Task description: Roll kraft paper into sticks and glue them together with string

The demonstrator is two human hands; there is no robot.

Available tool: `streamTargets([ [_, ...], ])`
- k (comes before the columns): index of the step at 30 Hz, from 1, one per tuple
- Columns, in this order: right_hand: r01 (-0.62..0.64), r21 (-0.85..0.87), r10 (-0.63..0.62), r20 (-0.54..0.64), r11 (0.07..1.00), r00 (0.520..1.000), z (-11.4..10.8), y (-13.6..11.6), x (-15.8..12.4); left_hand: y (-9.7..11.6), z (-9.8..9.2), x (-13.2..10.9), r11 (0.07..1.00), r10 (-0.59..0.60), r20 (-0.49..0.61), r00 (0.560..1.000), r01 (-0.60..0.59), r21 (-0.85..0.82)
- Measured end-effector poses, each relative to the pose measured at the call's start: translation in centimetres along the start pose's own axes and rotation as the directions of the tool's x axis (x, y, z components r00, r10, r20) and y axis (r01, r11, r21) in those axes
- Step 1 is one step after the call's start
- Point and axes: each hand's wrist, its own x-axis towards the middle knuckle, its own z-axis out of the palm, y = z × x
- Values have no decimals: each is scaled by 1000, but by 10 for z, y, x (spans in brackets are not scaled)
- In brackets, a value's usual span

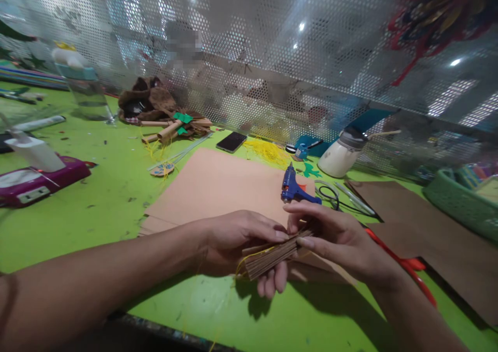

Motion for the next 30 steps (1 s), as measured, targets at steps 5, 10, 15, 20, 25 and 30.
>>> streamTargets([
  [5,-5,-46,5,-2,999,1000,-1,1,0,-1,1,1,1000,1,-3,1000,-1,30],
  [10,1,-93,-2,-6,996,1000,-1,-1,0,-1,2,2,998,-19,-33,999,21,52],
  [15,-4,-89,2,-23,996,1000,-1,-3,0,0,1,0,997,-37,-92,995,43,66],
  [20,-132,-50,116,-248,990,962,1,-2,4,-1,3,0,990,35,-227,973,-3,140],
  [25,-304,-39,260,-423,952,868,16,0,15,-6,3,5,943,181,-385,905,-48,330],
  [30,-359,-53,286,-503,932,815,27,4,21,-8,2,7,867,246,-436,866,4,498],
])
